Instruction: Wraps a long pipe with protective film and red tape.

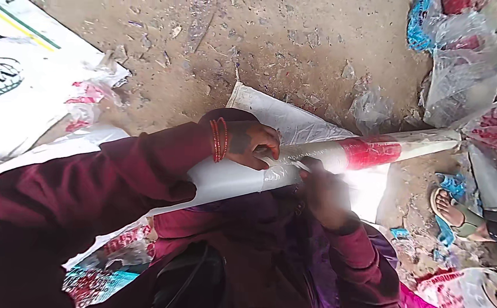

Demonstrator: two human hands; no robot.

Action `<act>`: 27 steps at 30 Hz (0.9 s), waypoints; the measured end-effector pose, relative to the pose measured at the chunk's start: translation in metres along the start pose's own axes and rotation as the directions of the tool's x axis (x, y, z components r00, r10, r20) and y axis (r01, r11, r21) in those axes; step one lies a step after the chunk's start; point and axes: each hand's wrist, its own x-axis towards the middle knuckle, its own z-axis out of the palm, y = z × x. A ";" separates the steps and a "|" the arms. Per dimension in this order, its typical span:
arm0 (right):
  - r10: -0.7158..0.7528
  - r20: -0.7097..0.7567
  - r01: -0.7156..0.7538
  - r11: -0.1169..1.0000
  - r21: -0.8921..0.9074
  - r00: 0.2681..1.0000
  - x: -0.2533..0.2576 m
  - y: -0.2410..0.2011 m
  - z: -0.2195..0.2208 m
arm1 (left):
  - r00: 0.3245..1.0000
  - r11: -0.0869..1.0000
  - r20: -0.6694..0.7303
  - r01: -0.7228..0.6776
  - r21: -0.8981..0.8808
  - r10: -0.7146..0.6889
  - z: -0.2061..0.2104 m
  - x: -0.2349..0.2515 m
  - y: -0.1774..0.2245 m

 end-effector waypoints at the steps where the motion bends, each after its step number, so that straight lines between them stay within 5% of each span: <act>1: -0.038 0.002 0.038 0.999 0.005 0.999 0.002 -0.003 0.002 | 0.998 0.998 -0.018 -0.057 0.004 0.057 0.003 0.000 -0.005; 4: -0.120 -0.035 0.119 0.992 -0.043 0.992 0.006 -0.004 0.003 | 0.982 0.987 -0.106 -0.157 0.009 0.158 0.010 0.001 -0.010; 8: -0.146 -0.146 0.138 0.989 -0.060 0.978 0.006 -0.004 0.005 | 0.997 0.998 -0.059 -0.056 -0.001 0.056 0.004 0.001 0.003; 15: -0.162 -0.179 0.139 0.981 -0.134 0.970 0.004 -0.014 0.017 | 0.990 0.985 -0.078 -0.107 0.139 0.119 0.009 0.003 0.010; 21: -0.247 -0.159 0.212 0.954 -0.211 0.956 0.013 -0.010 0.014 | 0.992 0.987 -0.082 -0.082 0.139 0.094 0.007 0.003 0.010; 27: -0.398 -0.087 0.359 0.887 -0.292 0.913 0.018 0.002 0.005 | 0.943 0.954 -0.209 -0.218 0.205 0.260 0.020 0.003 -0.010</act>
